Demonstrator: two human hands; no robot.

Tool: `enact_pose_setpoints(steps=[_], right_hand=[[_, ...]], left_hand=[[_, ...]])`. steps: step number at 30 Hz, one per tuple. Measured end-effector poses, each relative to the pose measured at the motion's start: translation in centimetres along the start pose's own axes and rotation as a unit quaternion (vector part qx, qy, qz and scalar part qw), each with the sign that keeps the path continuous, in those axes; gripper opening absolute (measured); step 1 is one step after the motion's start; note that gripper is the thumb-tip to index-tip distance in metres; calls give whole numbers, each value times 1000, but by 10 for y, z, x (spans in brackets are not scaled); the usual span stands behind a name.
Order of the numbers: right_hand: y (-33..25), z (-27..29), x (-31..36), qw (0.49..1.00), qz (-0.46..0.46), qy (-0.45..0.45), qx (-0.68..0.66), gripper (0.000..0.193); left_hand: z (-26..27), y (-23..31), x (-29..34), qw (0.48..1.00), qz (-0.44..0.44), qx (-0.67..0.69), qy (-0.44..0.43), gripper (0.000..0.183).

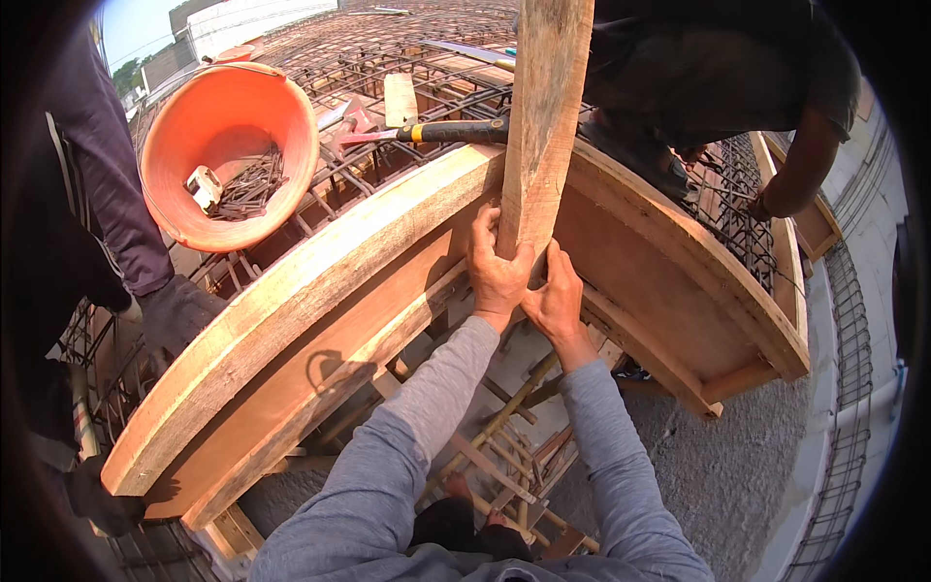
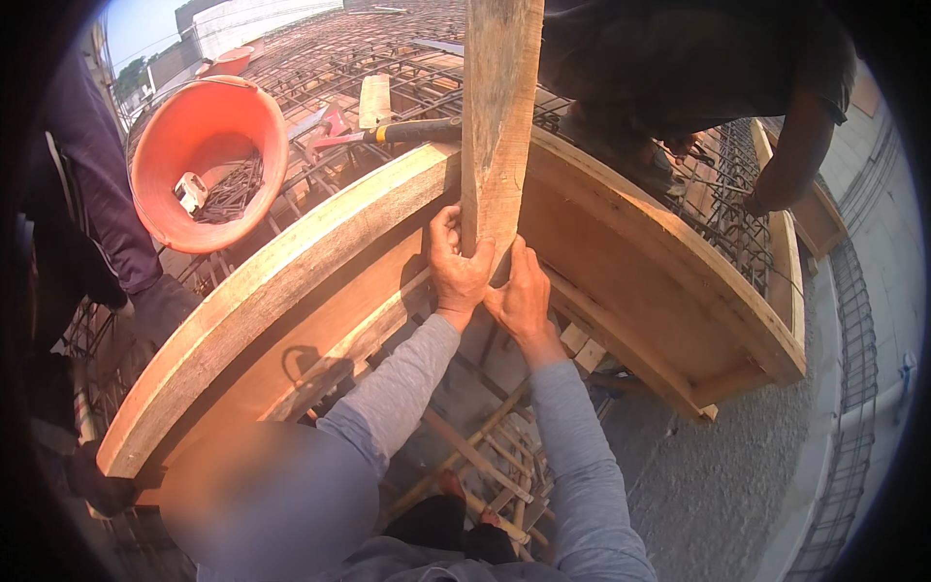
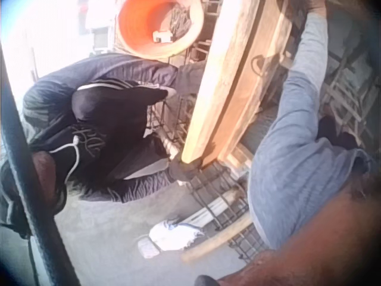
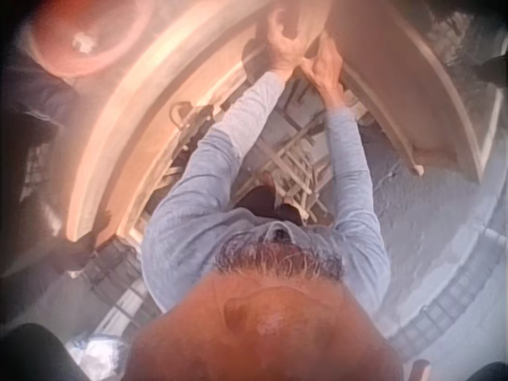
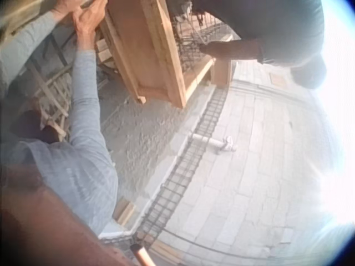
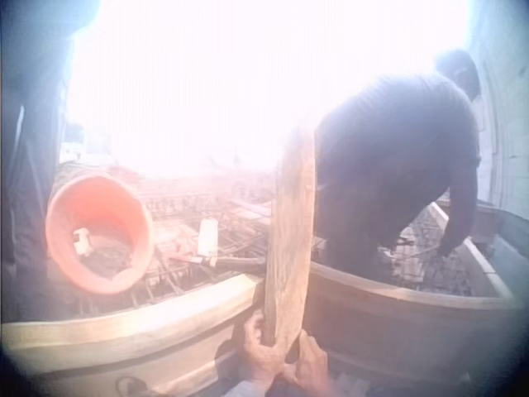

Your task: The person assembles wooden formwork on a rebar grid at a construction site. They use a hammer to secure wooden planks and a hand saw to cut a piece of wood to size, working alongside other construction workers.

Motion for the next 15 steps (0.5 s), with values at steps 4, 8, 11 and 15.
enact_pose_setpoints(steps=[4,8,11,15], right_hand=[[-46,38,29,999,40,-12,-6,88],[-80,65,56,993,91,-16,-71,86],[-90,69,75,987,94,-71,-113,91],[-104,72,89,968,111,-101,-201,93]], left_hand=[[21,47,34,990,79,111,-23,59],[46,94,60,989,113,95,-24,58],[60,119,65,989,120,87,13,52],[78,150,64,992,119,36,-18,49]])
Point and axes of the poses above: each hand's wrist, its own x-axis away from the middle knuckle, its own z-axis out of the back of the hand, y = z × x, the point moved 5 cm from there along -x, towards the middle knuckle, and after that the axes turned 6 degrees about x, right-handed, at the moved point
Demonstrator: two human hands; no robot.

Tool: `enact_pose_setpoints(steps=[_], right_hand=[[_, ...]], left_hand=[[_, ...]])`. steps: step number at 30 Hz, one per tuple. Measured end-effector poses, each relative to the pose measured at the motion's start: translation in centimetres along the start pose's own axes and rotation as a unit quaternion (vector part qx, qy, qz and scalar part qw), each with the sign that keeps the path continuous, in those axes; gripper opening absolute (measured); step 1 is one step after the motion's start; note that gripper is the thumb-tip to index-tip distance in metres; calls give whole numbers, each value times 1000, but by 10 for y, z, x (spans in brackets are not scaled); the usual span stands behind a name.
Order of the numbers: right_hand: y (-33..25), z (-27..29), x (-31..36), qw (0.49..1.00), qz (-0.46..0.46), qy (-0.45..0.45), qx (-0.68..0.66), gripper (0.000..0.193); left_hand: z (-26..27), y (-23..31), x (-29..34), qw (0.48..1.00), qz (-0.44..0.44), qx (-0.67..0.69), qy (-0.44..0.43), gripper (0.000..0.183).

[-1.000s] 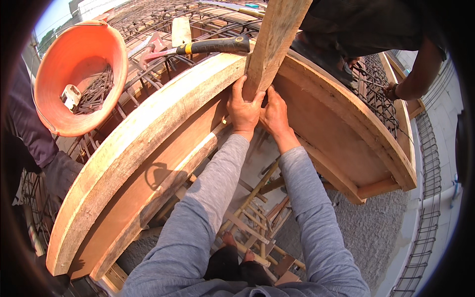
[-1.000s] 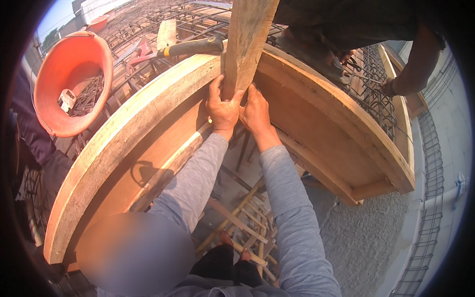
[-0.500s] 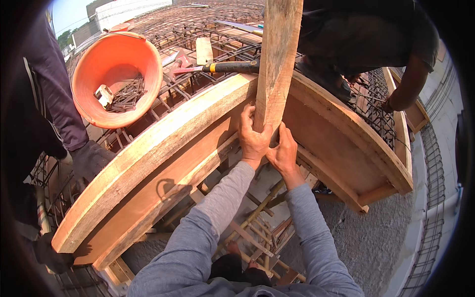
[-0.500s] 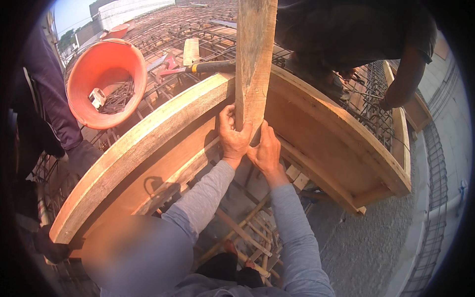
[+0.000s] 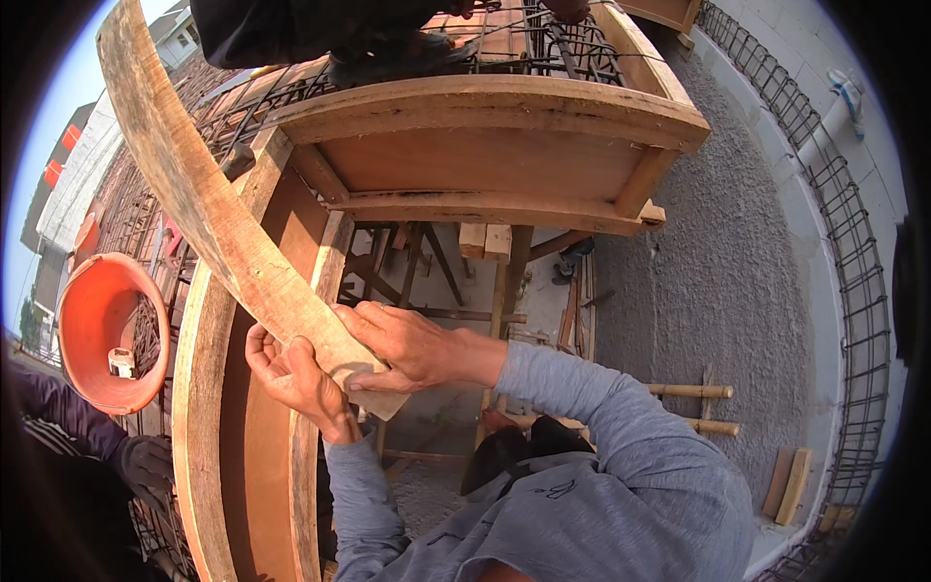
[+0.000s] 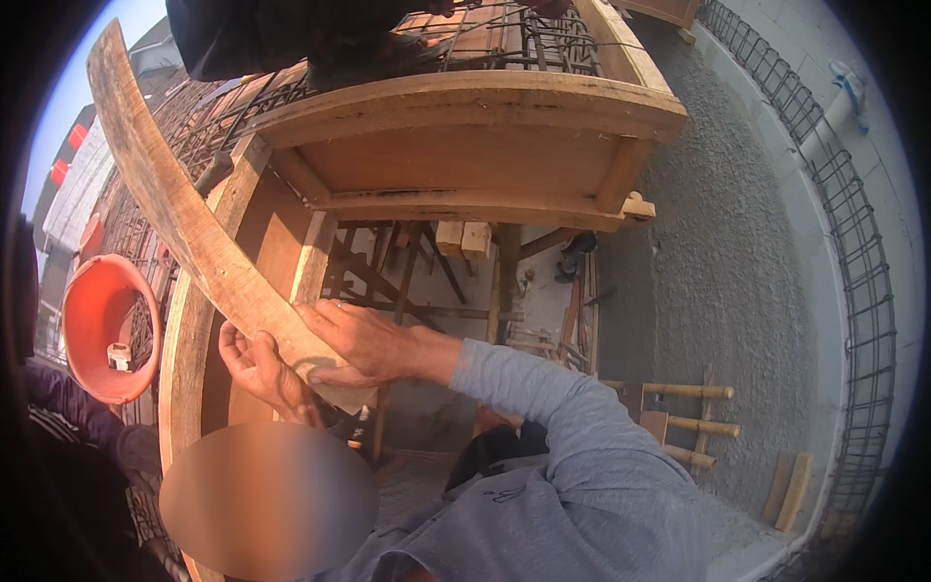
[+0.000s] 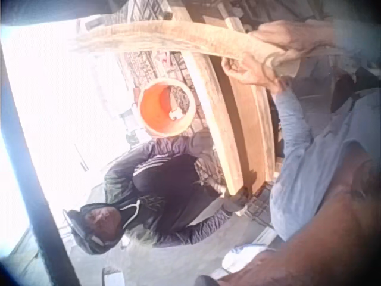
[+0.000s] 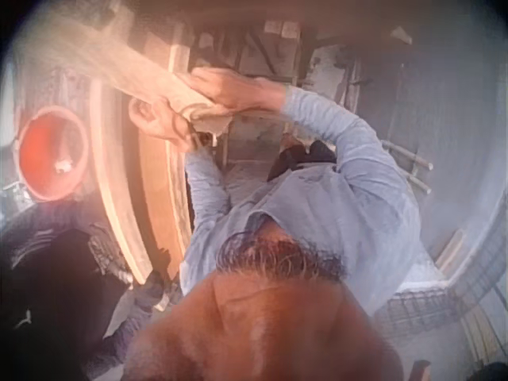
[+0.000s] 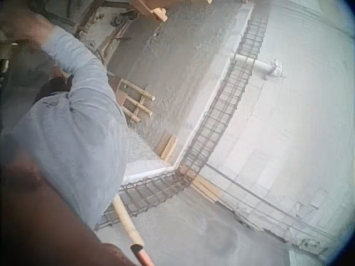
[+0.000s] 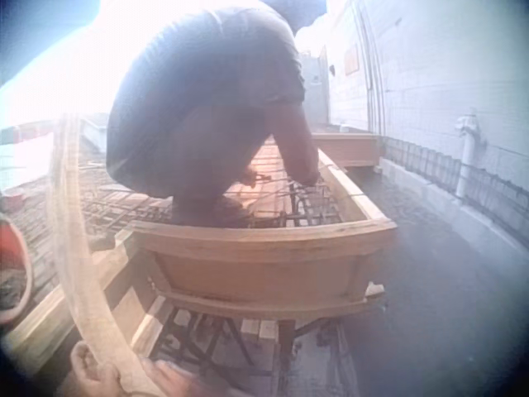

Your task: The person assembles wooden formwork on a rebar grid at a construction site. They use a hammer to secure wooden planks and a hand saw to cut a piece of wood to size, working alongside other construction workers.

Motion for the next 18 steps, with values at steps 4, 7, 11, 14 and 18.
enact_pose_setpoints(steps=[4,7,11,14,18], right_hand=[[-18,23,-10,999,5,-29,-18,83],[-15,95,-27,990,47,52,124,72],[26,231,-37,840,6,187,509,55],[66,306,-32,826,-46,92,554,60],[105,346,-11,836,-212,-133,489,62]], left_hand=[[19,22,-2,999,32,24,-9,50],[36,44,-2,996,67,29,-59,54],[73,79,1,994,105,-40,12,55],[88,103,8,992,111,-40,31,53],[102,137,9,980,77,-183,25,51]])
Point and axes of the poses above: each hand's wrist, its own x-axis away from the middle knuckle, its own z-axis out of the back of the hand, y = z × x, the point moved 5 cm from there along -x, towards the middle knuckle, and after that the axes turned 6 degrees about x, right-handed, at the moved point
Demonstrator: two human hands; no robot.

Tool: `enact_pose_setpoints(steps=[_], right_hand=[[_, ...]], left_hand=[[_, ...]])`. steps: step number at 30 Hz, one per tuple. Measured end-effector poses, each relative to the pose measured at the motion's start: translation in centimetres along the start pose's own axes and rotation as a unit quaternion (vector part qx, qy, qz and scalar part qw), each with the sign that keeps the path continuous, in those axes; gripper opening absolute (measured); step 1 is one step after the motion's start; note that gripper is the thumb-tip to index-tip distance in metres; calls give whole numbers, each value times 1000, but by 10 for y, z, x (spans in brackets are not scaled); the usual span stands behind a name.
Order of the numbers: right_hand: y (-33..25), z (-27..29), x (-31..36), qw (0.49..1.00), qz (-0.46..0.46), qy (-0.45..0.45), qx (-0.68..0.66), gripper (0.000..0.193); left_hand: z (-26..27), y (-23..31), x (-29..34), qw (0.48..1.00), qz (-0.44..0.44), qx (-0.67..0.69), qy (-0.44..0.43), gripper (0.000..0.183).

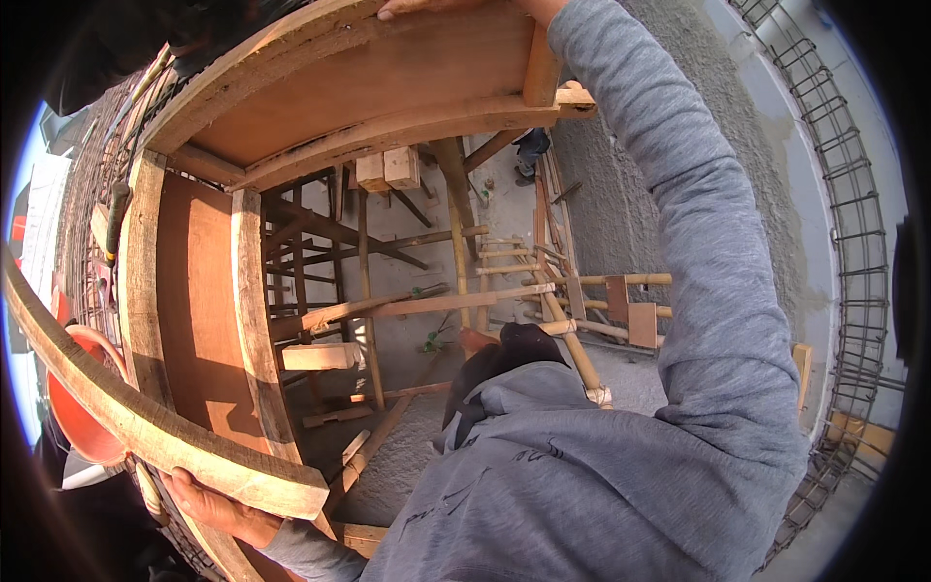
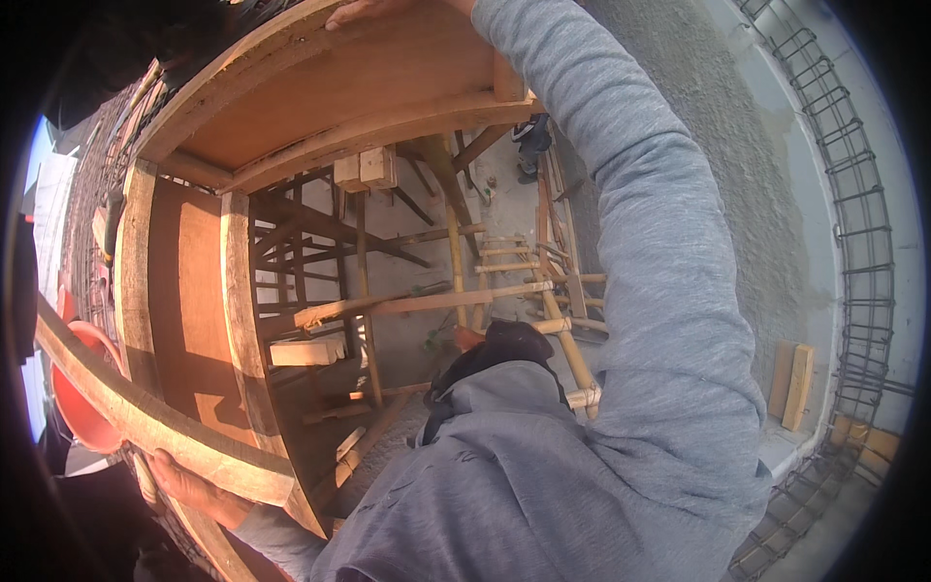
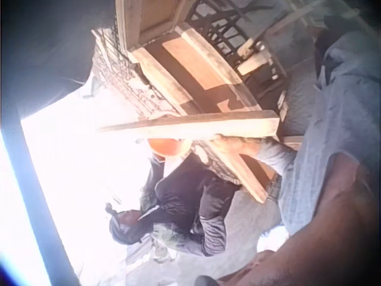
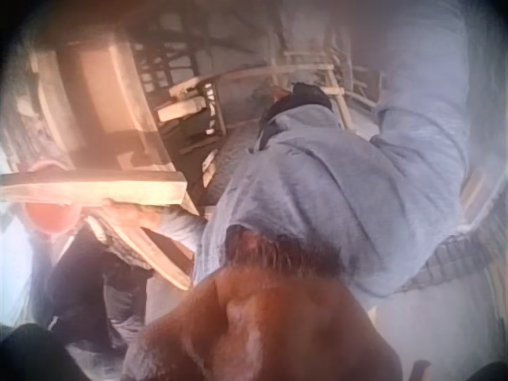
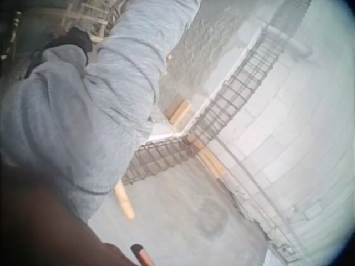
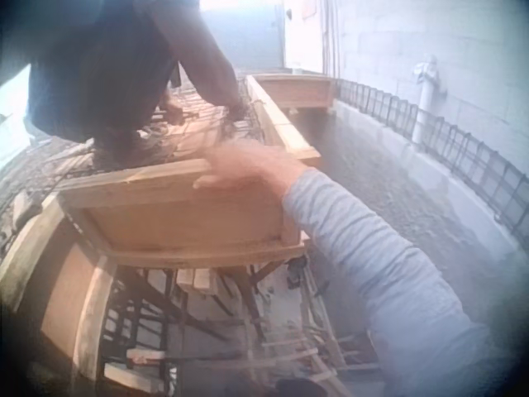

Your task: The person assembles wooden formwork on a rebar grid at a construction site. They use a hammer to secure wooden planks and a hand saw to cut a piece of wood to size, working alongside other construction workers.

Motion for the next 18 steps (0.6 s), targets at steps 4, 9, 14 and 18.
enact_pose_setpoints(steps=[4,9,14,18], right_hand=[[5,-6,11,999,4,-33,-15,66],[6,-12,12,1000,22,14,0,71],[13,-17,8,999,42,21,12,74],[13,-21,7,998,27,-15,54,68]], left_hand=[[27,23,-12,997,-17,-57,53,53],[60,64,-28,979,-2,-195,58,48],[99,93,-53,944,-18,-328,21,44],[132,106,-72,933,5,-359,1,39]])
Point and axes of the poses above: each hand's wrist, its own x-axis away from the middle knuckle, its own z-axis out of the back of the hand, y = z × x, the point moved 5 cm from there along -x, towards the middle knuckle, and after that the axes turned 6 degrees about x, right-handed, at the moved point
